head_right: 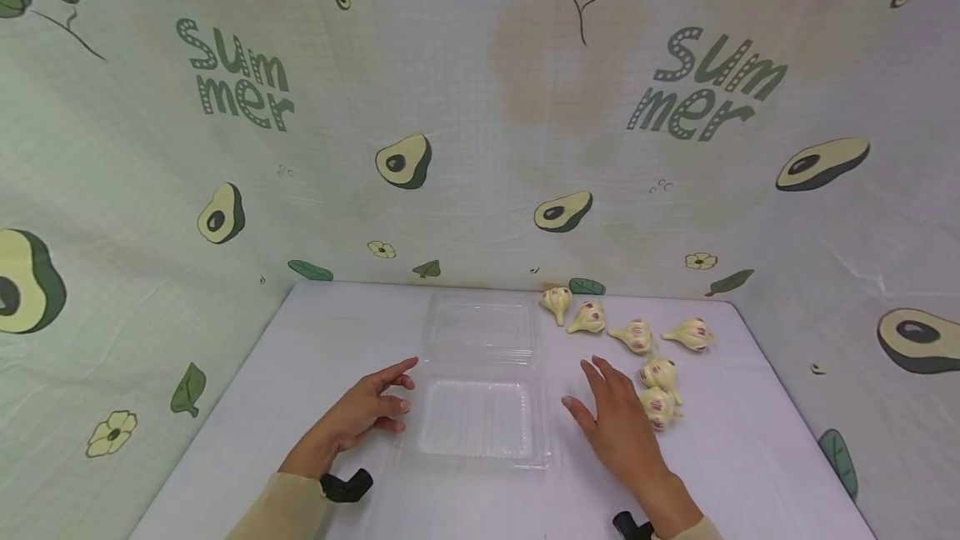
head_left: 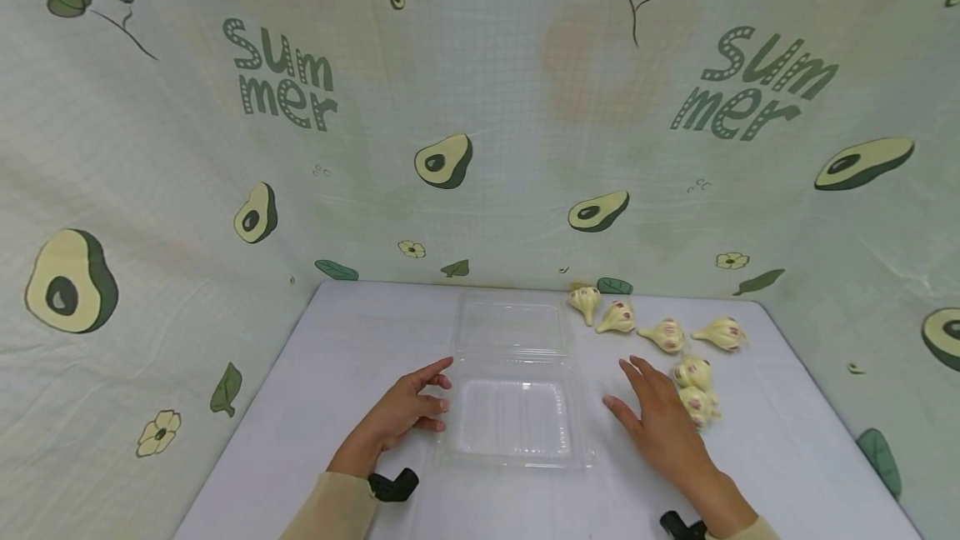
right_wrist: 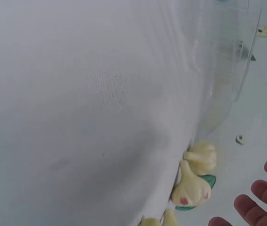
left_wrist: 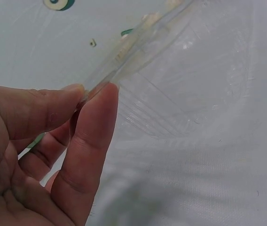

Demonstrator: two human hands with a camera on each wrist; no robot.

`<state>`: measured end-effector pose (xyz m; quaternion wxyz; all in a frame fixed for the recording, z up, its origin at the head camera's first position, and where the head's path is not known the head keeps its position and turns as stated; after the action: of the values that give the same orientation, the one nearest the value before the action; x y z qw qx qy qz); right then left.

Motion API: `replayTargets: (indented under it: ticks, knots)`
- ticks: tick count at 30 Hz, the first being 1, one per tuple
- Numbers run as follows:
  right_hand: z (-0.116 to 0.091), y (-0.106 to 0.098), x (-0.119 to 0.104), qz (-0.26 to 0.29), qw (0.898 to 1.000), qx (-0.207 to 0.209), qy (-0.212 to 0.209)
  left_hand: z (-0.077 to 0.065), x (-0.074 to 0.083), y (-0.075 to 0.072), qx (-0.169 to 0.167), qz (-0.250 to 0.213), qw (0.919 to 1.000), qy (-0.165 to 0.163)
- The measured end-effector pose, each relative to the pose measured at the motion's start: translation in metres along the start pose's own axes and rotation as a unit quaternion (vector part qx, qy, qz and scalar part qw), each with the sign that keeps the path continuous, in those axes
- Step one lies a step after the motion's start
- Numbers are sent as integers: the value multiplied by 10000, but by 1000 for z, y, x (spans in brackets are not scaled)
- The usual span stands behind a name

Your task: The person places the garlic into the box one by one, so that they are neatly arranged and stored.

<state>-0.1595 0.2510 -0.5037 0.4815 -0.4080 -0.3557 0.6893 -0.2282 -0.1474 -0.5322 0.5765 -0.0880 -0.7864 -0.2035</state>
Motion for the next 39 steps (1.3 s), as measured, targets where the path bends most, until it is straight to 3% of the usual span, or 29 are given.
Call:
replayTargets:
  ticks: [11, 18, 25, 39]
  knots:
    - [-13, -13, 26, -206, 9992, -24, 356, -1, -1, 1, 90, 16, 10000, 11]
    - [-15, -18, 35, -414, 9987, 224, 202, -1, -1, 2, 148, 18, 9999, 7]
    - [-15, -27, 54, -291, 9972, 626, 275, -3, 0, 3, 133, -6, 9999, 2]
    - [-24, -23, 86, -306, 9972, 416, 543, -3, -1, 2, 115, -64, 9999, 15]
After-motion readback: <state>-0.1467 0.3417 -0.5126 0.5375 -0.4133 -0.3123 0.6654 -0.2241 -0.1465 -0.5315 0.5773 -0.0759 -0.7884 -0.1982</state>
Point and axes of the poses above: each hand's wrist, its own z-axis towards the middle knuckle, its own y-axis out of the palm, x = y × z, the point moved 2 cm from there along z, towards the middle knuckle, and after that the axes turned 11 degrees about -z, right-handed, at the moved point
